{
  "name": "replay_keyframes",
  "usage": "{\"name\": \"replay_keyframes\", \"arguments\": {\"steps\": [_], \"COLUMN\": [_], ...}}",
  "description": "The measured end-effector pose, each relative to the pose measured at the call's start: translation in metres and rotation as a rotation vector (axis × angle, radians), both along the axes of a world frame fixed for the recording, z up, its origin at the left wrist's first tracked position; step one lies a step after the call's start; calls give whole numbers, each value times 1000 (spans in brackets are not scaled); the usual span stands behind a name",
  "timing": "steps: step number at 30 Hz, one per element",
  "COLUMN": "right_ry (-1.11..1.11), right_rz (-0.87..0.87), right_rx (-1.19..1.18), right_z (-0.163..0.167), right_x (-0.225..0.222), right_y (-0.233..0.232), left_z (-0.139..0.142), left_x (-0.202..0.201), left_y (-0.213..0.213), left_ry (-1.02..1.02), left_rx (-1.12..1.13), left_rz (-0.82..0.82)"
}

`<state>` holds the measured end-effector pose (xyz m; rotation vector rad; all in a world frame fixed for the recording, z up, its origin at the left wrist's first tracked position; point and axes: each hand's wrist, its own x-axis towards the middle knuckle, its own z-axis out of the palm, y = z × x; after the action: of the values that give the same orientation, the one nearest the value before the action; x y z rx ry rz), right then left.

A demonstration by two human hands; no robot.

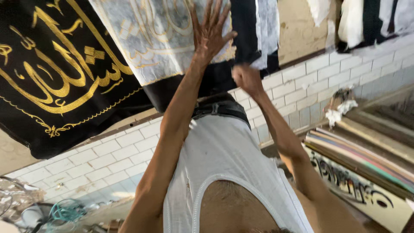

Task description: The person peels a white protective film from a black fabric banner with gold Arabic calligraphy. They repeatedly lift and remove sections of the film by hand, smoothing the surface and discarding the film pieces.

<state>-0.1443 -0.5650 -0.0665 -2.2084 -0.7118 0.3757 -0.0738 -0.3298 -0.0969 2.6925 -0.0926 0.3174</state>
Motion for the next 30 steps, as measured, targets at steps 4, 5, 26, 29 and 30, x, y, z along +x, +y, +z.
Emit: {"name": "replay_keyframes", "arguments": {"steps": [4, 5, 26, 29, 30], "right_ry": [310, 332, -297, -373, -379], "right_rz": [173, 192, -223, -213, -217], "right_rx": [-456, -563, 54, 20, 23], "right_z": [0, 5, 21, 13, 11], "right_x": [-69, -79, 257, 270, 273], "right_y": [-89, -108, 132, 153, 159], "left_z": [5, 4, 7, 15, 16], "left_x": [5, 5, 54, 94, 107], "left_y": [7, 13, 132, 125, 125], "left_ry": [48, 83, 227, 85, 103], "left_rx": [-6, -26, 48, 81, 30], "left_rz": [-50, -75, -145, -196, -223]}}
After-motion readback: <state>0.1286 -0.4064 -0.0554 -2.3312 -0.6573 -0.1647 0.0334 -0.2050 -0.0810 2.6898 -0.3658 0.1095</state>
